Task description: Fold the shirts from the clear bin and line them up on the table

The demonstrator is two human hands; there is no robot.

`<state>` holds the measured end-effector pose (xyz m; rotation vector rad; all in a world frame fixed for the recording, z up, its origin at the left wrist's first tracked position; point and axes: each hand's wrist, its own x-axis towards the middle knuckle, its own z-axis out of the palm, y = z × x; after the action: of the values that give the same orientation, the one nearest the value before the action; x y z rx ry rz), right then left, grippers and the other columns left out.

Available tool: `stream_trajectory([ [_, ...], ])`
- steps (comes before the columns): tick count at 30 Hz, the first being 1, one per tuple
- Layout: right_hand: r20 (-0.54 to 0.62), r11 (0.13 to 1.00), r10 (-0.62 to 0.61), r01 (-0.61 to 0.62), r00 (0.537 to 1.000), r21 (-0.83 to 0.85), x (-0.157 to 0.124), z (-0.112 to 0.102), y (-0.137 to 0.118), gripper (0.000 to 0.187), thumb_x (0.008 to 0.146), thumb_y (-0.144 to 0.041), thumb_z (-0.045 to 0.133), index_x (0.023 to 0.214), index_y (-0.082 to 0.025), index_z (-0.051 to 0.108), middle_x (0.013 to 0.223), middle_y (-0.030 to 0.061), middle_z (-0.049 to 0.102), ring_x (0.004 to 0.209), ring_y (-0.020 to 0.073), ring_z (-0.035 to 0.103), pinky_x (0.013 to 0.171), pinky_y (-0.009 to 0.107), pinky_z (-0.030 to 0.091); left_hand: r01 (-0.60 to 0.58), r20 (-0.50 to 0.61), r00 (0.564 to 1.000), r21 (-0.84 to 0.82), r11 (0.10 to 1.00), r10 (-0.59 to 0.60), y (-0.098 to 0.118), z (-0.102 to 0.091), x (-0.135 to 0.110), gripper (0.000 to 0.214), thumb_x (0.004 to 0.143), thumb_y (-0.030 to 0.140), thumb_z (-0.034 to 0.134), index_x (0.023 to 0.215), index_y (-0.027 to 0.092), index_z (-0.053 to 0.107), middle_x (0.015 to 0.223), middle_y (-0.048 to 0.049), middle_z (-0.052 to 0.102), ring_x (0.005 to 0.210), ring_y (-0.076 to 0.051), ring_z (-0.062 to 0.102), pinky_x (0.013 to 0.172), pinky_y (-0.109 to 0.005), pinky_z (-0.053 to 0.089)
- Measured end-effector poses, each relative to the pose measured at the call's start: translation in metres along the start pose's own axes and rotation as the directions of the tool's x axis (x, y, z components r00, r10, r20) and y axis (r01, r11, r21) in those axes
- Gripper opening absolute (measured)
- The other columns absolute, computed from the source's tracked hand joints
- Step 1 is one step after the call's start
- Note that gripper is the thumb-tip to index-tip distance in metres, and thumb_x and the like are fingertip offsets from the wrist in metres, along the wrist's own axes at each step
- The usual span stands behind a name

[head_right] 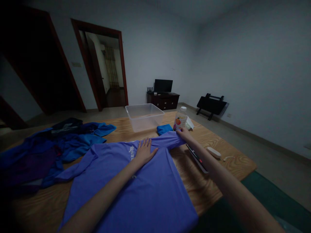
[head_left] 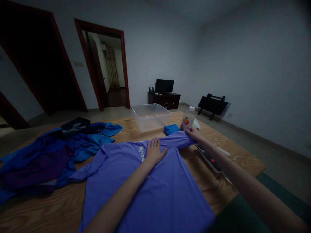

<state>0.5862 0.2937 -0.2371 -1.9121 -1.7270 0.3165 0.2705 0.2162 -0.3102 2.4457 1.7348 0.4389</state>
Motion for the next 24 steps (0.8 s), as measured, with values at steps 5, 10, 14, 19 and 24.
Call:
stream_trajectory([
  [5,-0.001,0.986,-0.051,0.050,0.999,0.161,-0.001,0.004,-0.005,0.038,0.095,-0.051,0.070,0.089,-0.014,0.073,0.078,0.0027,0.070,0.072,0.0179,0.065,0.066,0.030,0.053,-0.044,-0.048,0.998,0.007,0.999,0.045,0.023,-0.006,-0.005,0.082,0.111,0.061,0.020,0.164,0.002,0.042,0.172,-0.0220,0.036,0.165,-0.032,0.026,0.137,-0.054,0.008],
  [10,-0.084,0.950,-0.138,0.156,0.987,0.270,0.000,0.001,-0.010,0.032,0.076,-0.050,0.071,0.080,-0.018,0.068,0.078,0.0042,0.069,0.076,0.0208,0.061,0.067,0.030,0.048,-0.148,-0.070,0.987,-0.058,0.987,0.144,0.062,0.001,-0.026,0.086,0.108,0.066,0.032,0.168,0.004,0.036,0.176,-0.0232,0.026,0.166,-0.036,0.020,0.137,-0.057,0.012],
  [14,-0.164,0.937,-0.138,0.182,0.977,0.299,-0.004,0.003,-0.011,0.031,0.073,-0.051,0.068,0.079,-0.022,0.057,0.076,0.0027,0.063,0.074,0.0207,0.057,0.067,0.032,0.048,-0.095,-0.024,0.995,-0.105,0.990,0.093,0.070,0.012,-0.039,0.090,0.104,0.072,0.040,0.168,0.010,0.039,0.175,-0.0233,0.027,0.165,-0.042,0.020,0.135,-0.062,0.013],
  [19,-0.277,0.918,-0.179,0.261,0.944,0.298,-0.016,0.001,-0.023,0.034,0.080,-0.056,0.059,0.087,-0.023,0.054,0.084,0.0048,0.064,0.078,0.0230,0.060,0.070,0.036,0.051,-0.038,-0.081,0.997,-0.295,0.955,0.014,0.068,0.016,-0.039,0.091,0.103,0.066,0.046,0.165,0.001,0.040,0.174,-0.0266,0.027,0.166,-0.040,0.018,0.137,-0.057,0.008],
  [24,-0.290,0.874,-0.370,0.437,0.883,0.215,-0.038,-0.006,-0.067,0.033,0.091,-0.054,0.060,0.098,-0.022,0.059,0.098,0.0079,0.069,0.089,0.0240,0.064,0.079,0.037,0.053,0.071,0.024,0.996,-0.763,0.642,-0.082,0.047,0.004,-0.008,0.054,0.105,0.037,0.043,0.147,0.008,0.061,0.166,-0.0219,0.047,0.163,-0.033,0.030,0.137,-0.050,0.015],
])
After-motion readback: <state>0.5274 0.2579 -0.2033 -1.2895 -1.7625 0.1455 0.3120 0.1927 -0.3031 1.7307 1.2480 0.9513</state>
